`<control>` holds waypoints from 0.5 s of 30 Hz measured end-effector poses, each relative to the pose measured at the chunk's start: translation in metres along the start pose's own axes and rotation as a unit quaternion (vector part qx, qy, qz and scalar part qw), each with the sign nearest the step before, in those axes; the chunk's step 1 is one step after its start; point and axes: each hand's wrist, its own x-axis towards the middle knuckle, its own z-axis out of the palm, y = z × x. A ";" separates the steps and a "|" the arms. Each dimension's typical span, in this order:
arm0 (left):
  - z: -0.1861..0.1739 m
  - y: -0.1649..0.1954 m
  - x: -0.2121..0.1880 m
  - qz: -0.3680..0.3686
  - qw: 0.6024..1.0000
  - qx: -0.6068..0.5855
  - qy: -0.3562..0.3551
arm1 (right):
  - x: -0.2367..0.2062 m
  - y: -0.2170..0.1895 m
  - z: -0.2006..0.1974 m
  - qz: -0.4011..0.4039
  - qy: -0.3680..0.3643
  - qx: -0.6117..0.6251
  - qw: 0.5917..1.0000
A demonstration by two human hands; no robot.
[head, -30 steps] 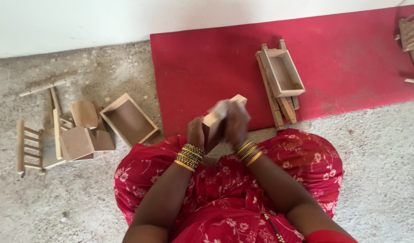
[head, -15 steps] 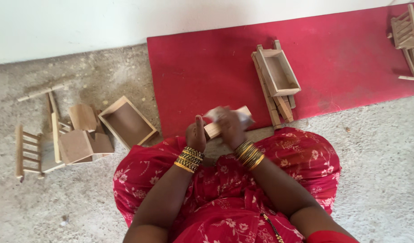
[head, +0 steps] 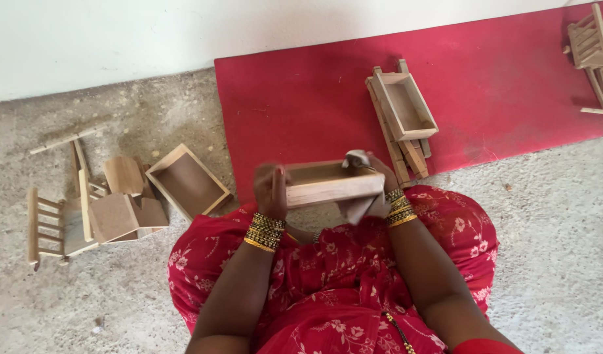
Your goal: The person sits on the floor and wipes small wooden toy parts, including miniature chairs, open boxes, and short wooden sticks, one at a time with a cloth. They pick each piece, rub it over on both sides, and set it back on the red mat.
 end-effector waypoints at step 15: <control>0.006 -0.007 0.025 -0.356 0.890 -0.268 -0.103 | 0.002 -0.002 0.014 -0.172 0.566 -0.137 0.794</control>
